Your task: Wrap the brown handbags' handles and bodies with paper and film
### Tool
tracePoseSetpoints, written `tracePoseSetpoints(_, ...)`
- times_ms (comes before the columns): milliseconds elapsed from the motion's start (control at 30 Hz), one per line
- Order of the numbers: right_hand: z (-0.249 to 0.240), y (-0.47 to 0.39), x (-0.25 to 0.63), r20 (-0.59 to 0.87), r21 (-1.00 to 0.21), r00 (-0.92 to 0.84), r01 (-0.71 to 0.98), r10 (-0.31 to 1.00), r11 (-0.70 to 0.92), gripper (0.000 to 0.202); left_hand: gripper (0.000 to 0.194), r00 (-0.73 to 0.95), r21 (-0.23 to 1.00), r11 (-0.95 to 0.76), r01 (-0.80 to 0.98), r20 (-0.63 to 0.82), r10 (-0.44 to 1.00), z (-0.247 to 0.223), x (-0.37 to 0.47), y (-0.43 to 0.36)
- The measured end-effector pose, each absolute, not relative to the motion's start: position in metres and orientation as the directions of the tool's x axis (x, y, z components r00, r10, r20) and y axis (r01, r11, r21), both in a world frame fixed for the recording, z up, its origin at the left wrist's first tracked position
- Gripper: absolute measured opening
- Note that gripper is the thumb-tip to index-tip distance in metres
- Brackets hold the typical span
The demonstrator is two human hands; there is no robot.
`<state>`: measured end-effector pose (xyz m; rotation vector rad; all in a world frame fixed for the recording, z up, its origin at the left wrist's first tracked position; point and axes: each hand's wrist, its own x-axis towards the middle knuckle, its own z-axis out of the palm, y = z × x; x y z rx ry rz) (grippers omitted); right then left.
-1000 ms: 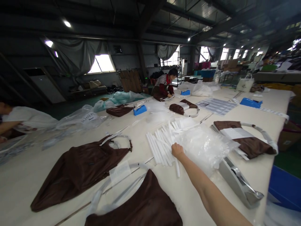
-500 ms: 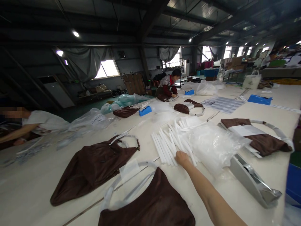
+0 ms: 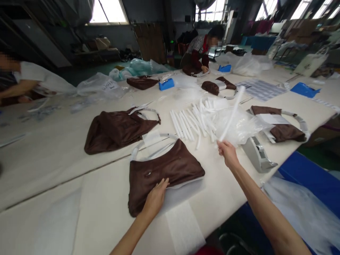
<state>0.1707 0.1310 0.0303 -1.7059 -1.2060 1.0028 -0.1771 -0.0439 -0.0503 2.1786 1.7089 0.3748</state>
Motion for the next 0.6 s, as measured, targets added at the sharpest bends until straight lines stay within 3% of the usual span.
tracePoseSetpoints(33,0.024,0.097,0.172,-0.206,-0.96,0.235,0.137,0.95,-0.242,0.033,0.05,0.24,0.443,-0.197,0.875,-0.043,0.97,-0.045,-0.175,-0.042)
tracePoseSetpoints(100,0.009,0.026,0.161,-0.362,-0.93,0.205,-0.151,0.909,-0.336,0.039,0.049,0.242,0.475,-0.166,0.864,-0.103,0.965,-0.038,-0.171,-0.039)
tracePoseSetpoints(200,-0.013,-0.061,0.11,-0.611,-0.764,0.044,-0.294,0.79,-0.574,0.044,0.049,0.238,0.501,-0.134,0.855,-0.15,0.96,-0.035,-0.171,-0.036)
tracePoseSetpoints(367,-0.03,-0.104,-0.008,-0.735,-0.57,-0.219,-0.313,0.642,-0.76,0.037,0.048,0.261,0.497,-0.152,0.855,-0.157,0.952,-0.037,-0.175,-0.032)
tracePoseSetpoints(467,-0.033,-0.095,-0.06,-0.704,-0.606,-0.335,-0.177,0.627,-0.775,0.026,0.049,0.27,0.481,-0.164,0.861,-0.16,0.949,-0.037,-0.174,-0.032)
tracePoseSetpoints(600,-0.035,-0.088,-0.093,-0.61,-0.714,-0.413,-0.083,0.676,-0.695,0.03,0.049,0.274,0.481,-0.172,0.86,-0.152,0.95,-0.037,-0.169,-0.041)
